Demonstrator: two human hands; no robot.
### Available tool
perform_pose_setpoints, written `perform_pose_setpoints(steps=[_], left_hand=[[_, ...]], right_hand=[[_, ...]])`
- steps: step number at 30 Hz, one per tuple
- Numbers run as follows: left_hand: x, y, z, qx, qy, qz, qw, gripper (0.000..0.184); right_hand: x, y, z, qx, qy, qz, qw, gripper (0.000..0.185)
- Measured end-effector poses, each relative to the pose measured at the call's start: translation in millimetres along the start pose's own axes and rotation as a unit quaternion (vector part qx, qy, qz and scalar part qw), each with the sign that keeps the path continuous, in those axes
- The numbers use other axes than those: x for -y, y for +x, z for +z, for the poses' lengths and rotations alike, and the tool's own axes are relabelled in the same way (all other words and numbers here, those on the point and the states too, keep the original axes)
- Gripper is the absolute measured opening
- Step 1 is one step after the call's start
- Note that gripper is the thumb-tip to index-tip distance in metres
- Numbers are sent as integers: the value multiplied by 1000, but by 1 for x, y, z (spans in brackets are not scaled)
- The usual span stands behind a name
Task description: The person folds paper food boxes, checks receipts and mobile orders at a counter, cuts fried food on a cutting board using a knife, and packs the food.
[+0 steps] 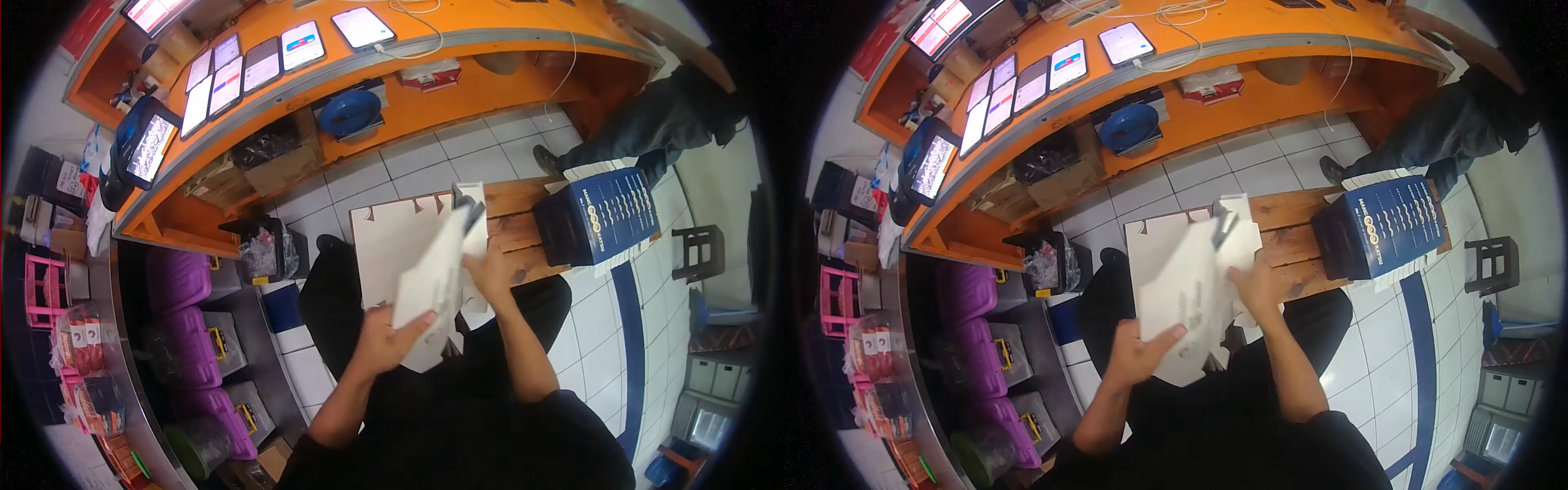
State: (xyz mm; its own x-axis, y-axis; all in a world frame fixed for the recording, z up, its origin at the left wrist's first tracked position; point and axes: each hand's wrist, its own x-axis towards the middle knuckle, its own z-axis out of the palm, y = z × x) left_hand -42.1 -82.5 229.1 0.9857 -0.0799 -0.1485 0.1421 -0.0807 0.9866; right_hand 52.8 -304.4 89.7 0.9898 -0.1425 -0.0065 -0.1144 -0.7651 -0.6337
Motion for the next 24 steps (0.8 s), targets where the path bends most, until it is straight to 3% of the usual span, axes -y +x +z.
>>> perform_pose_setpoints(steps=[2, 4, 6, 7, 8, 9, 10, 11, 14, 16, 17, 19, 21, 24], left_hand=[[1, 0, 16, 35, 15, 31, 999, 23], [8, 3, 25, 70, -59, -7, 996, 25], [9, 6, 17, 48, -29, 26, 998, 29], [13, 6, 6, 21, -11, 47, 999, 30], [7, 6, -13, -2, 15, 2, 1000, 31], [0, 6, -35, -23, 37, -46, 998, 32], [11, 11, -55, -45, 42, -71, 996, 33], [24, 14, -65, -69, -66, -82, 992, 35], [47, 24, -75, -97, -89, -41, 990, 36], [59, 32, -69, -127, 33, -23, 991, 39], [61, 33, -63, -128, 27, -19, 991, 39], [48, 28, -50, -170, 207, -67, 961, 40], [53, 24, -24, -224, 298, -8, 928, 37], [28, 14, 5, -238, 301, -11, 923, 36]], right_hand=[[-22, -5, 24, 20, 61, 17, 998, 41], [-3, -16, 27, 62, 109, 69, 990, 29], [-67, -12, 70, 16, 263, -3, 965, 41], [-82, -10, 63, -21, 21, -43, 999, 56], [-64, -4, 25, 69, 117, 29, 990, 57], [-40, 1, -16, 144, 196, 117, 963, 58], [-29, -2, -35, 146, 379, 148, 902, 53], [-32, -9, -44, 142, 544, 185, 806, 48], [-37, -15, -50, 181, 537, 222, 794, 52], [-17, -16, -55, 177, 502, 229, 815, 49], [-3, -18, -57, 173, 466, 237, 835, 47], [21, -24, -56, 144, 407, 181, 884, 50], [40, -33, -49, 107, 388, 96, 910, 50], [61, -46, -44, 56, 307, 36, 949, 49]])
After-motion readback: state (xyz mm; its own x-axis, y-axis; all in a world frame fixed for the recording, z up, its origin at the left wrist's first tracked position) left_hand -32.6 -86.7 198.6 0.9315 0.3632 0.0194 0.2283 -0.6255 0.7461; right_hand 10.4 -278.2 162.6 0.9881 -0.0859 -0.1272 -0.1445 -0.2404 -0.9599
